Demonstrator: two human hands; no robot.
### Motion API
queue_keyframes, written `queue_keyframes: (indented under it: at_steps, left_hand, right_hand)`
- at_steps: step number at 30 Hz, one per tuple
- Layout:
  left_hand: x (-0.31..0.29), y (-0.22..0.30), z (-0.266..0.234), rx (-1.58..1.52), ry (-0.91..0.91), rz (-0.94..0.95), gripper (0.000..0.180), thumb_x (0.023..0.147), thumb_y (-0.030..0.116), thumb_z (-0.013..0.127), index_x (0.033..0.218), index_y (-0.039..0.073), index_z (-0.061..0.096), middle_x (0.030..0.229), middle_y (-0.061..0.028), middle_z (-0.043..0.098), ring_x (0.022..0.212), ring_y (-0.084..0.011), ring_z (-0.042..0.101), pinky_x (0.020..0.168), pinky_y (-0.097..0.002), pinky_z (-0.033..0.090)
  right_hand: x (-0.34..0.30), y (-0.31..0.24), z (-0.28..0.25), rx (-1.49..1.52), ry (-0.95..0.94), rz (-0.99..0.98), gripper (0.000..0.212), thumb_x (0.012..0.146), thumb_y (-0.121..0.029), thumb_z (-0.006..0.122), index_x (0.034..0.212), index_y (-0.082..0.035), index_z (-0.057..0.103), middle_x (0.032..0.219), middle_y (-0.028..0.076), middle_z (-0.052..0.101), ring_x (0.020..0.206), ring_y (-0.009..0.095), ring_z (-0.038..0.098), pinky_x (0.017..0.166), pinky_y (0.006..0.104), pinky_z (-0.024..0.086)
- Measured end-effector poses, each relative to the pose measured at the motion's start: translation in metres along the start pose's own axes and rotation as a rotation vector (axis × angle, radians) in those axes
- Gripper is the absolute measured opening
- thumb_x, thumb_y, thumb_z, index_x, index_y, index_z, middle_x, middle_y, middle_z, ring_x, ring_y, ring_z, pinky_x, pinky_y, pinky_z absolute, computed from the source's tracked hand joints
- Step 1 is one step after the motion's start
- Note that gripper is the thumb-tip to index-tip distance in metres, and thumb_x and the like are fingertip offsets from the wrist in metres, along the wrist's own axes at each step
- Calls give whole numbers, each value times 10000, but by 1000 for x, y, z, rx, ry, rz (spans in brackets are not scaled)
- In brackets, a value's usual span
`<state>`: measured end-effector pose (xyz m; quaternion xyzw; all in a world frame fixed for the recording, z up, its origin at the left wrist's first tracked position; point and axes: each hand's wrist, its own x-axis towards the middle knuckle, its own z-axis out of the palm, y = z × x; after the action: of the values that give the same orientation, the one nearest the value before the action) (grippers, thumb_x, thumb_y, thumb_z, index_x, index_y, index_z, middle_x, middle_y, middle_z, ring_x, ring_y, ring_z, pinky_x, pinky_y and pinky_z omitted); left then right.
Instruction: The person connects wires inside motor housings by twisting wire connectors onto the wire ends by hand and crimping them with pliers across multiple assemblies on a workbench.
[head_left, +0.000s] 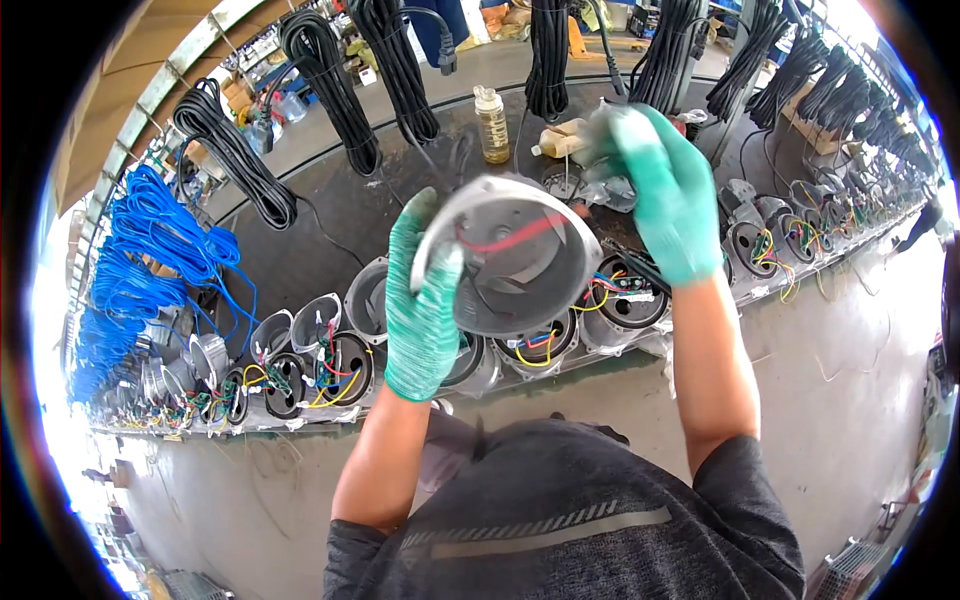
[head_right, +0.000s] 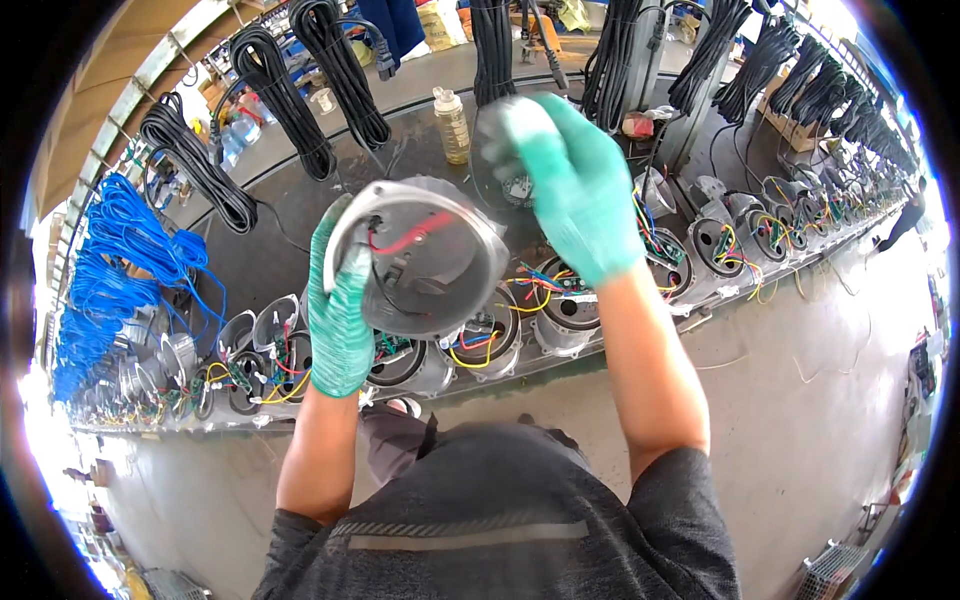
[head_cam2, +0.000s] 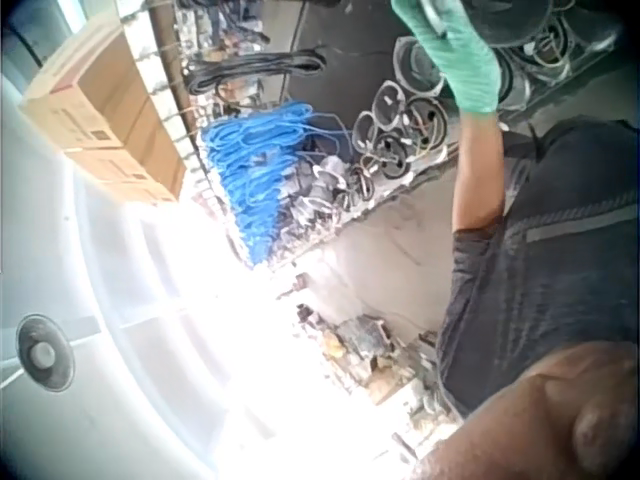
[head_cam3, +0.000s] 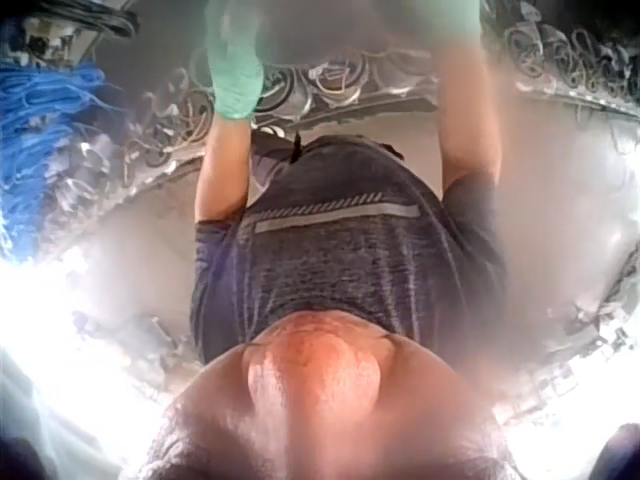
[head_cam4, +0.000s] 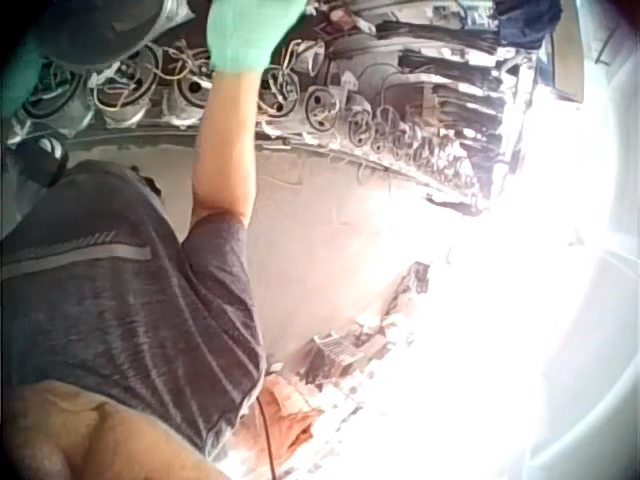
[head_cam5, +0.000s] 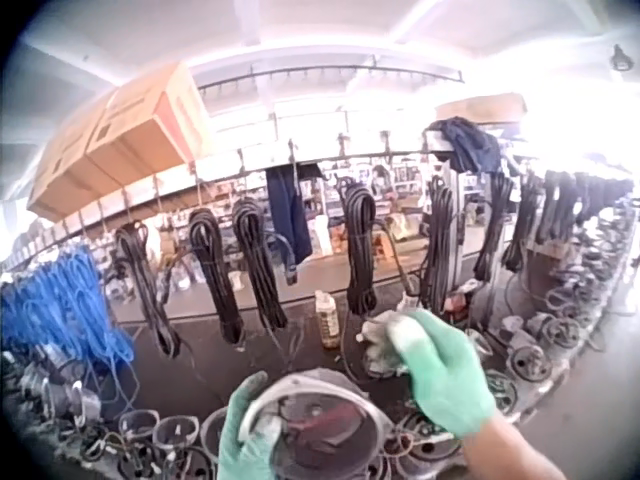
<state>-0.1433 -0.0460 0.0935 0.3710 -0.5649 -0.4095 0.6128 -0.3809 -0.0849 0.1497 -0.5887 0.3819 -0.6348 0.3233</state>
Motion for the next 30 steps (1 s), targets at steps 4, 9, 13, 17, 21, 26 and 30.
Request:
queue_keyframes:
  at_steps: [4, 9, 13, 17, 21, 26, 30]
  left_hand:
    - [1, -5, -6, 44, 77, -38, 551, 1089, 282, 642, 1564, 60, 474, 1456, -77, 592, 1304, -166, 563, 1078, -329, 490]
    - [-5, -7, 0, 46, 86, -43, 548, 1083, 273, 649, 1553, 47, 481, 1455, -80, 599, 1313, -171, 558, 1119, -332, 454]
    - [-5, -4, 13, 20, 89, -58, 544, 1082, 277, 651, 1537, 28, 487, 1447, -94, 602, 1306, -174, 565, 1127, -327, 444]
    - [-5, -1, 15, 9, 101, -77, 557, 1077, 300, 663, 1526, 21, 489, 1428, -100, 607, 1290, -172, 572, 1115, -326, 455]
    - [-6, -2, 17, 30, 95, -92, 556, 1077, 296, 664, 1527, 20, 487, 1427, -98, 607, 1287, -169, 573, 1113, -325, 458]
    - [-8, -8, 14, 75, 148, -38, 545, 1082, 278, 660, 1529, 19, 486, 1437, -95, 604, 1295, -168, 573, 1121, -321, 456]
    - [-9, -9, 16, 144, 148, -40, 527, 1069, 304, 669, 1496, 22, 545, 1424, -106, 629, 1314, -186, 572, 1144, -353, 436]
  right_hand:
    - [-68, 9, -15, 11, 7, -1, 261, 1098, -254, 578, 1108, -31, 712, 963, 32, 712, 753, 82, 618, 708, 270, 524]
    - [-96, -9, 12, -334, -220, -113, 348, 890, -159, 845, 1206, -69, 730, 1049, 96, 742, 623, 160, 641, 614, 300, 553]
    - [-104, -1, 25, -495, -316, -79, 561, 873, -233, 846, 1368, -54, 650, 1282, 168, 722, 918, 326, 753, 772, 394, 619]
    - [-108, 8, 30, -585, -399, -80, 547, 911, -317, 795, 1371, -61, 647, 1271, 170, 727, 978, 361, 754, 811, 425, 618]
    - [-108, 23, 37, -543, -349, -236, 324, 977, -288, 719, 1193, -47, 711, 1124, 186, 746, 906, 397, 736, 769, 449, 593]
    - [-111, 16, 31, -384, -278, -107, 180, 996, -227, 706, 1034, -52, 723, 909, 173, 716, 837, 408, 710, 717, 470, 560]
    - [-113, 15, 17, -334, -286, -62, 154, 1001, -207, 714, 1031, -57, 728, 913, 166, 712, 805, 411, 704, 683, 451, 553]
